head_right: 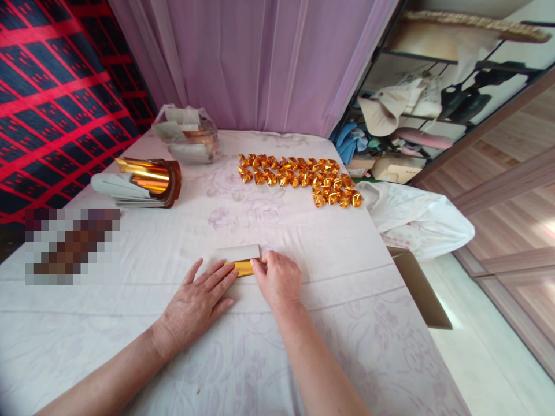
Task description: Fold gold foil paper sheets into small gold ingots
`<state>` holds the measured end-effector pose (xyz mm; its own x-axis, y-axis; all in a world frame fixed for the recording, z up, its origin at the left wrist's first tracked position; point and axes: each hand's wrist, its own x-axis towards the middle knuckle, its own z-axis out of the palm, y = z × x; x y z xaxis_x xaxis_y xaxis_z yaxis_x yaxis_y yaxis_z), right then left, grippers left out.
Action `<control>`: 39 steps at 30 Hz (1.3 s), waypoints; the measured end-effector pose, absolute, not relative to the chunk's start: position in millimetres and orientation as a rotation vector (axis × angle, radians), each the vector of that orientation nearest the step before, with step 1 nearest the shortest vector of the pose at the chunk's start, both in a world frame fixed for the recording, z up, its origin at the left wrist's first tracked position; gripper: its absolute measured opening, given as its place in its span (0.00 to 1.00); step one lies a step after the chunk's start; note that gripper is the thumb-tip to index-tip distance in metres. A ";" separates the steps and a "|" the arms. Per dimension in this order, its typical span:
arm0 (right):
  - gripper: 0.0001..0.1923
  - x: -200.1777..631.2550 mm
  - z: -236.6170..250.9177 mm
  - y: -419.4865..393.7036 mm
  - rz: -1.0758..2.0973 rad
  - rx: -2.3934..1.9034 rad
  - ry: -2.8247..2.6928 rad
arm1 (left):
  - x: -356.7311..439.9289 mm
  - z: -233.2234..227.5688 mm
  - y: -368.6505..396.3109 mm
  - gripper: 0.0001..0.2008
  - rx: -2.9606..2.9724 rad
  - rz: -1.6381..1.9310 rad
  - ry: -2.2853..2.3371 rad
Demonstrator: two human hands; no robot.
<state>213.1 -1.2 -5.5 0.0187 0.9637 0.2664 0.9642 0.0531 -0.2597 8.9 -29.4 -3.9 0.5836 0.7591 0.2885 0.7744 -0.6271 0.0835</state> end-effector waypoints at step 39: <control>0.12 212.5 -1.8 -9.8 0.063 -1.833 -2.049 | 8.5 2.9 -28.0 0.18 -2.789 -0.400 -1.303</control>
